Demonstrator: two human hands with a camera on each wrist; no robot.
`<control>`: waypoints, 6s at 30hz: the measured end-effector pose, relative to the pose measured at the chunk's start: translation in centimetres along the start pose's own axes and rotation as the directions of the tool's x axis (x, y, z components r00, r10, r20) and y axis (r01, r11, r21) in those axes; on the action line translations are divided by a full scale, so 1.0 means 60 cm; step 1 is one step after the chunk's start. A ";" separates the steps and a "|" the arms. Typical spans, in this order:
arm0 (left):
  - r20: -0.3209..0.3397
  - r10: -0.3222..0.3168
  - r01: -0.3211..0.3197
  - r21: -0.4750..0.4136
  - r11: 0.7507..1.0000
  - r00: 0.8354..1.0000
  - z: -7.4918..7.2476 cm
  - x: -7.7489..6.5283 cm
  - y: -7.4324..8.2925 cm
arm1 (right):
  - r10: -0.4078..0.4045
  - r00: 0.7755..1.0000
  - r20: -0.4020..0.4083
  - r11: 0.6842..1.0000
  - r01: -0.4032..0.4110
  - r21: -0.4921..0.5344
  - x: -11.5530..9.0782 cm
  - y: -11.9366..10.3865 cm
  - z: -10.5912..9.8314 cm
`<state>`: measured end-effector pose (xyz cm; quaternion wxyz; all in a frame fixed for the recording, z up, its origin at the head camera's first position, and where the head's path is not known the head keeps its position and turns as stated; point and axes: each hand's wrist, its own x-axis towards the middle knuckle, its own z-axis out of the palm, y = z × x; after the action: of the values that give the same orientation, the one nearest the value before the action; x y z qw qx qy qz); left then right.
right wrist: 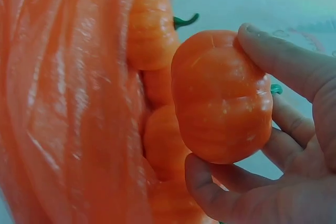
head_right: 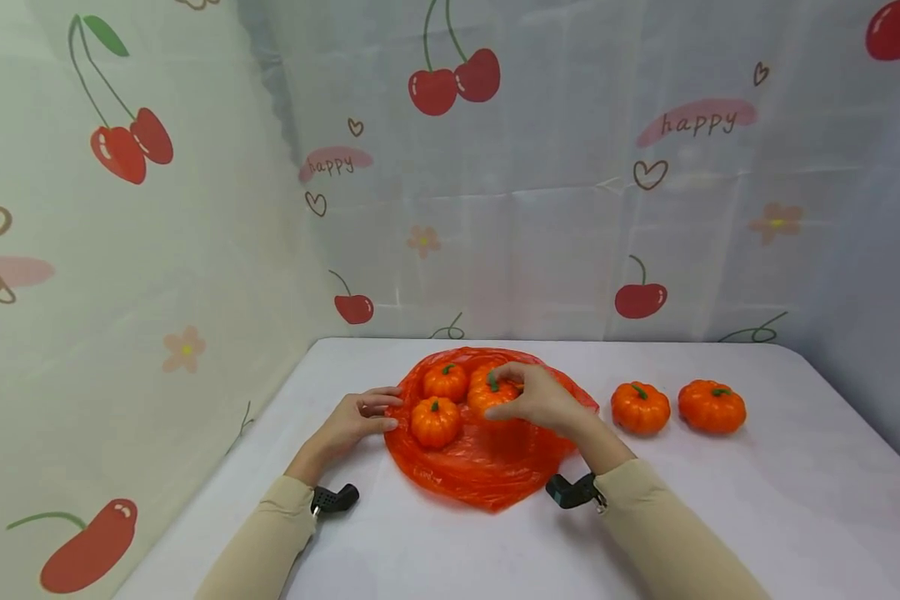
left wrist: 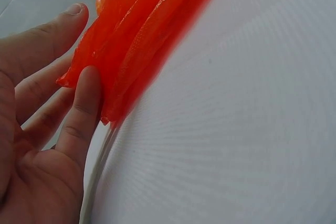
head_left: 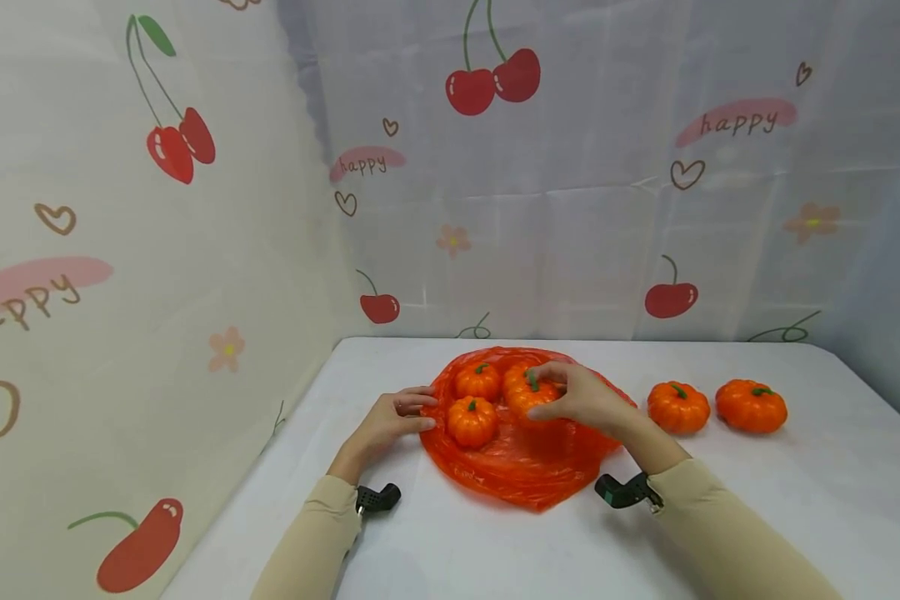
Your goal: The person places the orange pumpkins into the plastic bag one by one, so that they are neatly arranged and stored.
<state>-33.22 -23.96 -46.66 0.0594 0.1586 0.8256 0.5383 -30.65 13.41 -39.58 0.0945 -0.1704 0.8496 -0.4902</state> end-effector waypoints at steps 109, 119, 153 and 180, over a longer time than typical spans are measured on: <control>-0.019 -0.008 0.008 -0.019 1.000 1.000 0.003 0.001 -0.002 | -0.095 0.956 -0.279 0.974 0.031 -0.225 -0.152 0.087 -0.154; -0.013 0.001 -0.001 -0.026 1.000 1.000 0.003 0.001 -0.003 | -0.076 0.933 -0.351 0.956 -0.031 -0.292 -0.184 0.124 -0.204; -0.014 -0.014 0.014 -0.041 0.999 1.000 0.003 0.000 -0.002 | 0.124 0.848 -0.516 0.980 -0.185 -0.068 -0.219 0.257 -0.279; -0.007 -0.016 0.016 -0.042 0.999 1.000 0.005 0.003 -0.002 | 0.203 0.872 -0.446 0.969 -0.244 -0.034 -0.215 0.284 -0.278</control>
<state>-33.36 -23.69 -46.85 0.0640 0.1487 0.8155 0.5557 -27.57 39.55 -46.05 -0.0511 0.0399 0.8839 -0.4631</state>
